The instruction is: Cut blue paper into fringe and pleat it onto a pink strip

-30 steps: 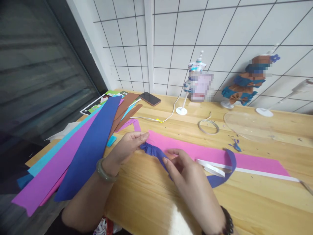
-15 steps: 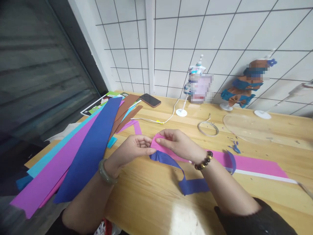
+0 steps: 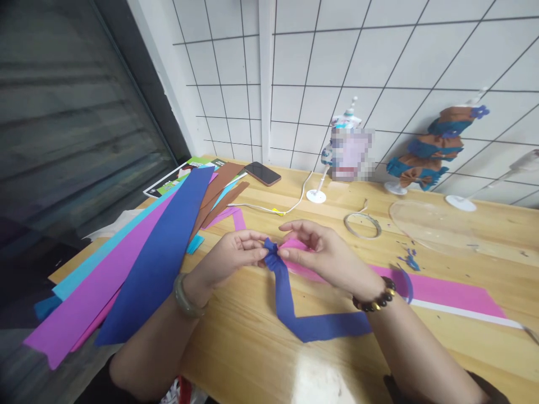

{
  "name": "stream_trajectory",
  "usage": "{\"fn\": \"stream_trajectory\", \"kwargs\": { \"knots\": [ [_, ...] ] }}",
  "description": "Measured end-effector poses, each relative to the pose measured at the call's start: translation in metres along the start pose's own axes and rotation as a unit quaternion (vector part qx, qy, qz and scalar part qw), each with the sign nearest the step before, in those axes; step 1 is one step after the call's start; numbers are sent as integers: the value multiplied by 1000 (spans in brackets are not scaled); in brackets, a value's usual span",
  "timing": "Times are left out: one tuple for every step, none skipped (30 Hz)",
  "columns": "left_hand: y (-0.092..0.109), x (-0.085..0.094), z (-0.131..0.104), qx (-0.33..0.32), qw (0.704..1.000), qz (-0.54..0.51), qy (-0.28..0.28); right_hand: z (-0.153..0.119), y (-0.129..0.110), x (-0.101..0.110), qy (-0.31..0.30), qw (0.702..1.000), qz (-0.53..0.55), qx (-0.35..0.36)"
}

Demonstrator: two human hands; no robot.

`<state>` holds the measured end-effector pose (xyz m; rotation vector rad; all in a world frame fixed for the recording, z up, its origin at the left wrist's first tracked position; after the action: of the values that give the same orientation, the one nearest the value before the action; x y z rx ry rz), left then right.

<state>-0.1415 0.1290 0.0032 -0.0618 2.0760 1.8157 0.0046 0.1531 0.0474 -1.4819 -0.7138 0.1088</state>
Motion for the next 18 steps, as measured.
{"fn": "stream_trajectory", "kwargs": {
  "knots": [
    [0,0,0,-2,1000,2,3,0,0,-1,-5,1000,-4,4],
    [0,-1,0,-6,1000,3,5,-1,0,-3,-13,1000,-13,7],
    [0,-1,0,-10,1000,3,8,-2,1,-5,-21,999,-24,8],
    [0,-1,0,-14,1000,0,10,-3,1,-6,-27,999,-35,6],
    [1,-1,0,-17,1000,-3,14,-4,2,-7,-31,999,-44,4],
    [1,-2,1,-20,1000,-7,18,-4,2,-8,-30,998,-51,5],
    [1,-2,1,-22,999,-10,22,-5,1,-8,-24,998,-56,9],
    [1,-2,1,-21,999,-13,26,-5,1,-8,-14,998,-62,14],
    [1,-2,0,-19,999,-16,27,-5,1,-7,-1,998,-67,20],
    [1,-3,0,-17,999,-20,26,-4,1,-7,12,997,-73,25],
    [1,-4,0,-14,999,-23,22,-4,1,-6,24,996,-77,31],
    [1,-6,0,-11,1000,-24,14,-3,2,-5,34,996,-81,34],
    [2,-7,-1,-9,1000,-24,8,-3,2,-4,44,995,-86,36],
    [2,-8,-1,-9,1000,-21,5,-2,3,-3,51,994,-89,36],
    [3,-8,-2,-12,1000,-15,7,-2,4,-3,56,994,-90,36],
    [5,-7,-2,-16,1000,-7,11,-1,5,-2,60,994,-87,35],
    [6,-7,-3,-20,1000,2,17,-1,5,-1,62,994,-83,34],
    [7,-6,-3,-26,999,12,20,-2,5,0,64,994,-79,33]
  ]
}}
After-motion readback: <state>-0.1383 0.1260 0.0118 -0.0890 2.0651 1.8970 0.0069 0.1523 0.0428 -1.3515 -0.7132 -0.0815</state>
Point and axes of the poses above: each hand's wrist, its own z-axis towards the middle knuckle, its own x-axis out of the back of the hand, y = z × x, the point moved 6 cm from there along z, towards the middle knuckle, and after that the axes turned 4 degrees about -x, right-handed, at the moved point
